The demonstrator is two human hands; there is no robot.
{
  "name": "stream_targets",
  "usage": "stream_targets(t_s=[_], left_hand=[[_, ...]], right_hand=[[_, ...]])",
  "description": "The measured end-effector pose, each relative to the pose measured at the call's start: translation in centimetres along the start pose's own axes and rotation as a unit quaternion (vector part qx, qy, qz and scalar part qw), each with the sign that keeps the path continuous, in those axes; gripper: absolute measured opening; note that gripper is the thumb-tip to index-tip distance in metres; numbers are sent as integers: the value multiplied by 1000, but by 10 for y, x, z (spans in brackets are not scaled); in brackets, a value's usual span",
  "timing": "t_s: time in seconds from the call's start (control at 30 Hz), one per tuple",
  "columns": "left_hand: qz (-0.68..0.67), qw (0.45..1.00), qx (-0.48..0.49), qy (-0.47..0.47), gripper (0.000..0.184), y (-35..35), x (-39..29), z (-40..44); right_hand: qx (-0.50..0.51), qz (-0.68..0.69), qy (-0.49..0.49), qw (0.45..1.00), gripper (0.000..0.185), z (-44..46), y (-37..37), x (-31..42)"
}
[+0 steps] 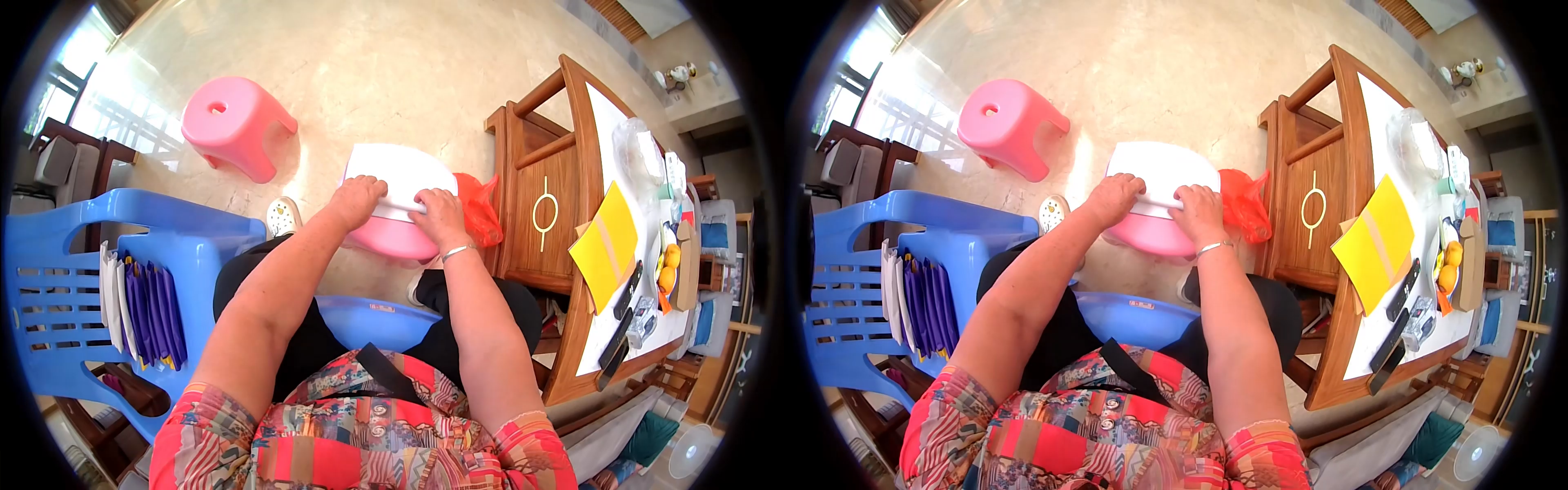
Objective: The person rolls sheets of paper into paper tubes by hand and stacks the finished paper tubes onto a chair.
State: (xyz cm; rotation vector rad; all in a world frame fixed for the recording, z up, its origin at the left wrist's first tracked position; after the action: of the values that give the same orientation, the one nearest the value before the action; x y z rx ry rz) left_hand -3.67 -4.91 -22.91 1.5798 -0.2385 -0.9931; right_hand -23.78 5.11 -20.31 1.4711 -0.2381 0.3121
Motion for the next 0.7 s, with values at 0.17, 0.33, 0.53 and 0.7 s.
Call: stream_targets(t_s=[0.17, 0.33, 0.53, 0.7], left_hand=[[0, 998, 52, 28, 22, 1, -2, -1], [31, 993, 105, 50, 24, 11, -9, -4], [69, 990, 98, 70, 26, 14, -8, -3], [84, 978, 167, 88, 27, 20, -9, 0]], right_hand=[[64, -12, -10, 998, 25, 1, -1, 3], [114, -22, -20, 993, 23, -1, 2, 8], [136, 2, -33, 990, 29, 1, 3, 5], [183, 2, -33, 982, 34, 4, 6, 7]])
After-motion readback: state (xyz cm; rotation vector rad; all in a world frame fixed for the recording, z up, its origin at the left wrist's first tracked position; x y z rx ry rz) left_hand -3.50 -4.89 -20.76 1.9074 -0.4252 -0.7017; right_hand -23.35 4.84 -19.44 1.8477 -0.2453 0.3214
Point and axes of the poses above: each hand's wrist, its own z-axis towards the middle knuckle, its own y-axis out of the back of the hand, x = y × z, the point moved 2 cm from there along z, towards the middle knuckle, and after that the axes turned 8 degrees about y, right-handed, at the moved point
